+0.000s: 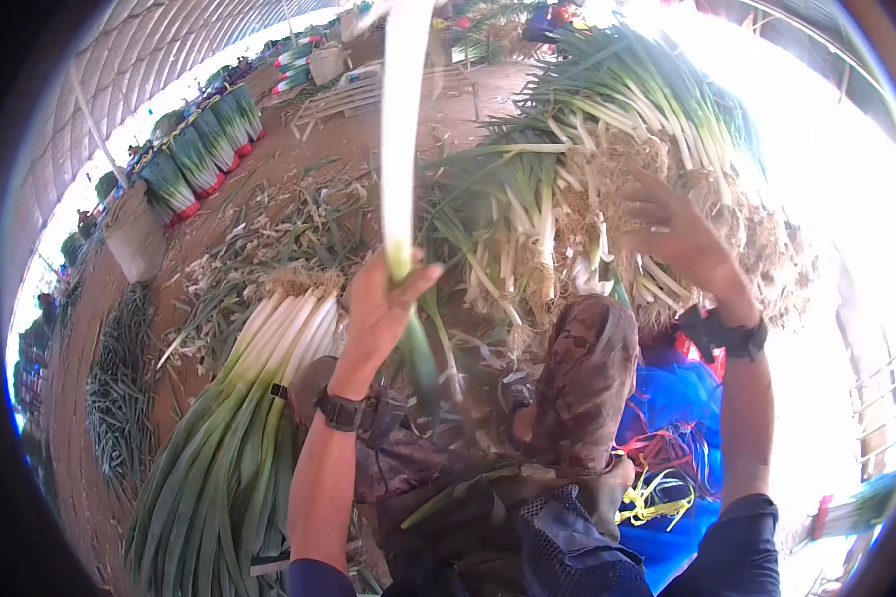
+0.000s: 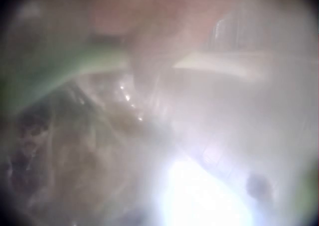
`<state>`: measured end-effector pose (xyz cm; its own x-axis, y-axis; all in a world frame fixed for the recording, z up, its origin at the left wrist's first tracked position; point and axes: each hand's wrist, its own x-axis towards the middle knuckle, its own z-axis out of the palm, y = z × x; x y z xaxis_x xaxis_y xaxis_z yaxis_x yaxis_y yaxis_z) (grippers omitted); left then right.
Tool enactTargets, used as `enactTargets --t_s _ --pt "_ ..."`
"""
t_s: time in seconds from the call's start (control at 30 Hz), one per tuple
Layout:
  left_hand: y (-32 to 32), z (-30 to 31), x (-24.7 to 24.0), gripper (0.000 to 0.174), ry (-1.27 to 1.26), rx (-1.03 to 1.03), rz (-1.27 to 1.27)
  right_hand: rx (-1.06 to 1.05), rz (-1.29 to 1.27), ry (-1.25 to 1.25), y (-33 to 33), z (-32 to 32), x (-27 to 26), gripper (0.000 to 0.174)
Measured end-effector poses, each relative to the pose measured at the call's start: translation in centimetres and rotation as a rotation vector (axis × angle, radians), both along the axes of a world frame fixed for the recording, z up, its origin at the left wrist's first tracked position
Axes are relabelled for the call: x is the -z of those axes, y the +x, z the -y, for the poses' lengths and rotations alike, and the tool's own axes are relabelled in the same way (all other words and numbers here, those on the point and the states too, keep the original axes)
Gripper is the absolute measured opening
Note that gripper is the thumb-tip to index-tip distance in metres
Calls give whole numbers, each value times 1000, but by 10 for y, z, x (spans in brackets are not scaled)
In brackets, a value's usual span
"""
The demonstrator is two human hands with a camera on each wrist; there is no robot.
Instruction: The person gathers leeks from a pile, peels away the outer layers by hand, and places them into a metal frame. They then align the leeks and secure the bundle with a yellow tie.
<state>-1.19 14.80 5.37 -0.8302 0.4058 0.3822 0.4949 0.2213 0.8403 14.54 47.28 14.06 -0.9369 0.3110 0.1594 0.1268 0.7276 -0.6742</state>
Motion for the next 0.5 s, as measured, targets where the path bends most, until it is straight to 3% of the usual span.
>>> enactTargets --t_s 0.07,0.1,0.17,0.2,0.23,0.3,0.33,0.37,0.4,0.5 --pt "26 -23 -22 38 63 149 -37 -437 -505 -408 -28 41 18 88" --pt "38 -36 -25 35 122 265 -101 -459 -498 -416 -36 67 16 88" --pt "44 -67 4 34 -13 309 -564 -569 -494 -770 -40 114 1 74" --pt "61 -80 2 36 44 183 -364 -539 -454 -939 -39 123 -5 58" --pt "76 -89 1 40 102 45 -167 -425 -541 -929 -41 133 -8 44" --pt "73 -94 23 40 277 35 -104 -287 -741 -882 -35 142 -23 32" --pt "68 -93 25 40 265 -18 -113 -468 -735 -922 -29 133 -31 33" --pt "63 -91 27 42 291 -1 -308 -636 -730 -955 -23 122 -39 34" --pt "59 -87 27 44 314 24 -502 -662 -713 -973 -20 116 -54 34" --pt "38 -61 -37 49 221 -7 -730 -1324 -387 -645 -15 104 -104 56"
